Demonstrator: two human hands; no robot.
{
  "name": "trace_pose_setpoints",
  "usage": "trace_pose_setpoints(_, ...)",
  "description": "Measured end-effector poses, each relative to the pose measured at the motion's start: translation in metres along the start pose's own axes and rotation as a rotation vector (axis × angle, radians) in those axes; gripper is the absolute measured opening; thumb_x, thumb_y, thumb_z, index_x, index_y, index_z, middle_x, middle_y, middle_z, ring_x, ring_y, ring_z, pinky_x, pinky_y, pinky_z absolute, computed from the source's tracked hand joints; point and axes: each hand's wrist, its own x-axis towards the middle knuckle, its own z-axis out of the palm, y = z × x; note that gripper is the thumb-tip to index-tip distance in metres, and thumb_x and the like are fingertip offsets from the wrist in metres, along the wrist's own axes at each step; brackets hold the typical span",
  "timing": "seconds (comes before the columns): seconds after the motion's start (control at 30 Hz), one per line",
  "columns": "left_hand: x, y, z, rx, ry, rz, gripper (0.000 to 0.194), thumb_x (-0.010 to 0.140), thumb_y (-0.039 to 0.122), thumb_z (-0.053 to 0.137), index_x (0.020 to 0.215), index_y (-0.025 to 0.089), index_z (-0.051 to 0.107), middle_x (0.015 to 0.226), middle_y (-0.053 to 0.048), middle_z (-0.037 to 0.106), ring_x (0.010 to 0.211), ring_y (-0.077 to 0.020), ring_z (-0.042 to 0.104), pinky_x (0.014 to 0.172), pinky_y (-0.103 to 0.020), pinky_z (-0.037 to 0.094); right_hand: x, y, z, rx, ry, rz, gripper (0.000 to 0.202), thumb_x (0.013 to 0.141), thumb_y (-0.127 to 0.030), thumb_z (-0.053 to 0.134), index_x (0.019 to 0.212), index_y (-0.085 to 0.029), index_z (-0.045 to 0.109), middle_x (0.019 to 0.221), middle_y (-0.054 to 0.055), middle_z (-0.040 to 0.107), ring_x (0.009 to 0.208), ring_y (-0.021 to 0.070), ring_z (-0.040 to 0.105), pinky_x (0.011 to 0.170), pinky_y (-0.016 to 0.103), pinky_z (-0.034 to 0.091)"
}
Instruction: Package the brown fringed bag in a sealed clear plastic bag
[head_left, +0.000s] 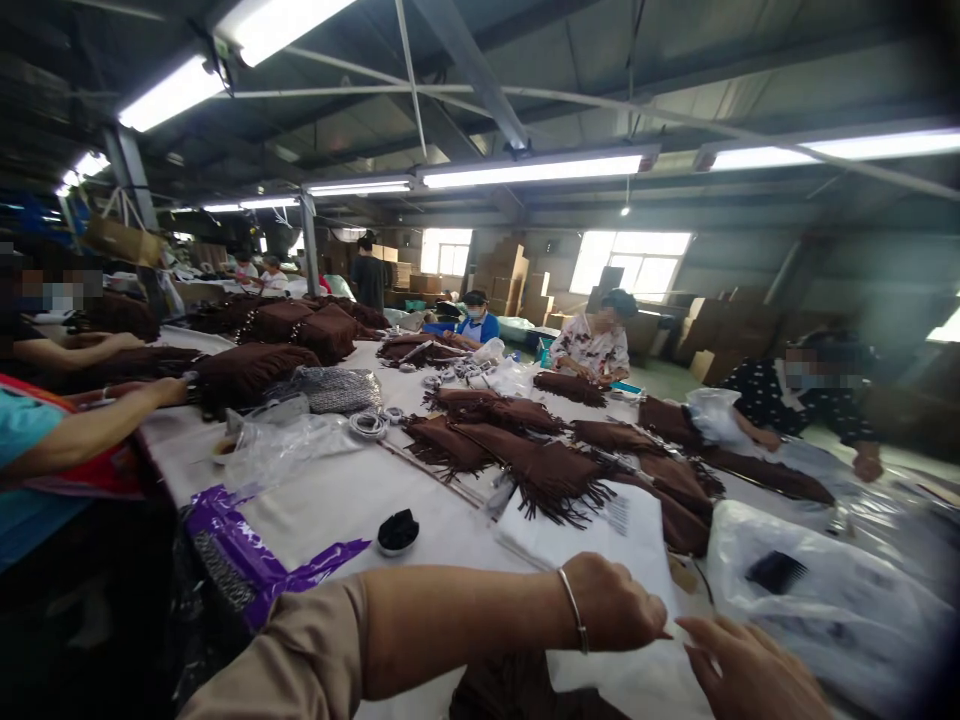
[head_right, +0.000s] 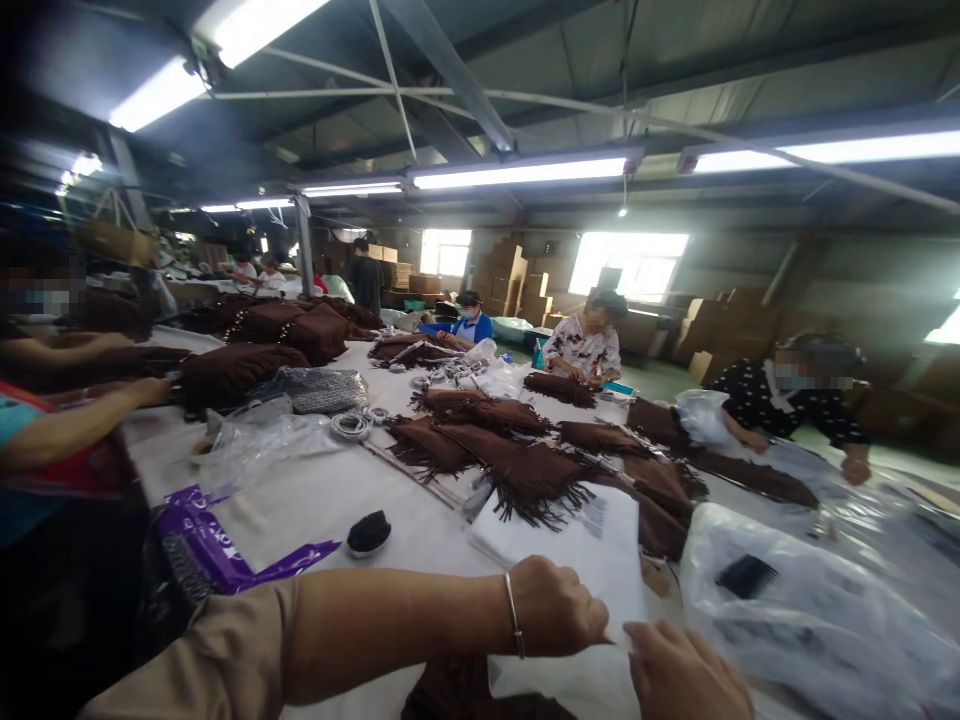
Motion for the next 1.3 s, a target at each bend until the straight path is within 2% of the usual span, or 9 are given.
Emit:
trace_pose_setpoints(0.07, -0.006, -0.001, -0.002, -0.022, -0.136, 0.029, 0.03, 0.086, 0.043, 0.055, 0.078, 0.014, 0.061, 0.068, -0.006, 0.067, 0.064, -0.0257, 0.065, 0.047, -0.029, 0.045, 0.002, -0.002, -0.001, -0.053, -0.172, -0.023, 0.029, 0.081, -0.026, 0.039, 0.075, -0.026, 0.067, 0.08, 0.005, 0.065, 0.079, 0.0238, 0.061, 0.076, 0.04, 0.044)
trace_pose_setpoints(0.2, -0.016, -0.015, -0.003, -0.098, -0.348, -0.031, 0.009, 0.079, 0.016, 0.064, 0.072, 0.011, 0.066, 0.069, -0.009, 0.068, 0.071, -0.028, 0.066, 0.056, -0.034, 0.05, -0.003, -0.012, -0.011, -0.089, -0.178, -0.001, 0.023, 0.079, -0.021, 0.042, 0.079, -0.023, 0.065, 0.083, 0.005, 0.061, 0.085, 0.0223, 0.058, 0.08, 0.035, 0.042)
trace_pose_setpoints(0.3, -0.022, -0.032, -0.003, -0.113, -0.348, -0.157, 0.012, 0.078, 0.008, 0.057, 0.074, 0.007, 0.068, 0.08, -0.018, 0.068, 0.082, -0.0327, 0.065, 0.061, -0.038, 0.05, -0.009, -0.015, -0.019, -0.12, -0.116, 0.036, 0.022, 0.079, -0.023, 0.043, 0.085, -0.024, 0.064, 0.085, 0.004, 0.061, 0.089, 0.0222, 0.057, 0.082, 0.035, 0.041)
trace_pose_setpoints(0.43, -0.035, -0.046, -0.001, -0.192, -0.351, -0.364, 0.018, 0.078, 0.027, 0.061, 0.085, 0.014, 0.072, 0.081, -0.013, 0.07, 0.078, -0.0279, 0.066, 0.063, -0.034, 0.051, -0.03, -0.018, -0.011, -0.105, 0.042, 0.201, 0.021, 0.079, -0.026, 0.043, 0.091, -0.025, 0.06, 0.093, 0.003, 0.063, 0.091, 0.0219, 0.058, 0.083, 0.035, 0.042)
trace_pose_setpoints(0.63, -0.06, -0.028, 0.008, -0.294, -0.303, -0.552, 0.034, 0.086, 0.031, 0.051, 0.118, 0.022, 0.059, 0.085, -0.004, 0.071, 0.074, -0.0184, 0.066, 0.063, -0.025, 0.05, -0.061, -0.014, 0.014, 0.07, 0.002, 0.449, 0.036, 0.08, -0.03, 0.038, 0.111, -0.032, 0.056, 0.118, 0.001, 0.06, 0.105, 0.023, 0.056, 0.087, 0.036, 0.043)
trace_pose_setpoints(0.83, -0.078, -0.027, 0.012, -0.048, -0.115, -0.219, 0.034, 0.094, 0.02, 0.036, 0.123, 0.014, 0.052, 0.073, -0.008, 0.066, 0.07, -0.0203, 0.063, 0.062, -0.031, 0.049, -0.076, 0.011, 0.015, 0.065, 0.116, 0.432, 0.042, 0.074, -0.038, 0.04, 0.113, -0.036, 0.058, 0.116, -0.002, 0.06, 0.099, 0.0241, 0.059, 0.081, 0.039, 0.047)
trace_pose_setpoints(1.0, -0.094, -0.047, 0.026, 0.056, -0.196, -0.152, 0.029, 0.09, 0.018, 0.046, 0.116, 0.012, 0.057, 0.064, -0.006, 0.062, 0.061, -0.0197, 0.06, 0.055, -0.028, 0.047, -0.078, 0.011, 0.017, 0.064, 0.303, 0.274, 0.051, 0.07, -0.036, 0.046, 0.119, -0.031, 0.057, 0.114, 0.001, 0.062, 0.101, 0.0241, 0.059, 0.083, 0.037, 0.046)
trace_pose_setpoints(1.17, -0.102, -0.073, 0.013, 0.078, -0.119, -0.433, 0.041, 0.091, 0.012, 0.037, 0.131, 0.011, 0.044, 0.083, -0.012, 0.066, 0.08, -0.0219, 0.061, 0.073, -0.032, 0.049, -0.079, 0.006, 0.012, 0.067, 0.457, 0.368, 0.045, 0.076, -0.038, 0.047, 0.119, -0.033, 0.057, 0.11, 0.001, 0.063, 0.098, 0.0246, 0.059, 0.082, 0.036, 0.044)
trace_pose_setpoints(1.3, -0.113, -0.065, 0.014, -0.402, 0.12, -0.894, 0.04, 0.096, 0.028, 0.035, 0.134, 0.022, 0.043, 0.112, -0.009, 0.063, 0.102, -0.0226, 0.056, 0.093, -0.034, 0.042, -0.085, 0.013, 0.028, 0.045, 0.429, 0.386, 0.044, 0.081, -0.038, 0.046, 0.123, -0.027, 0.055, 0.102, 0.005, 0.061, 0.093, 0.0239, 0.058, 0.077, 0.034, 0.043)
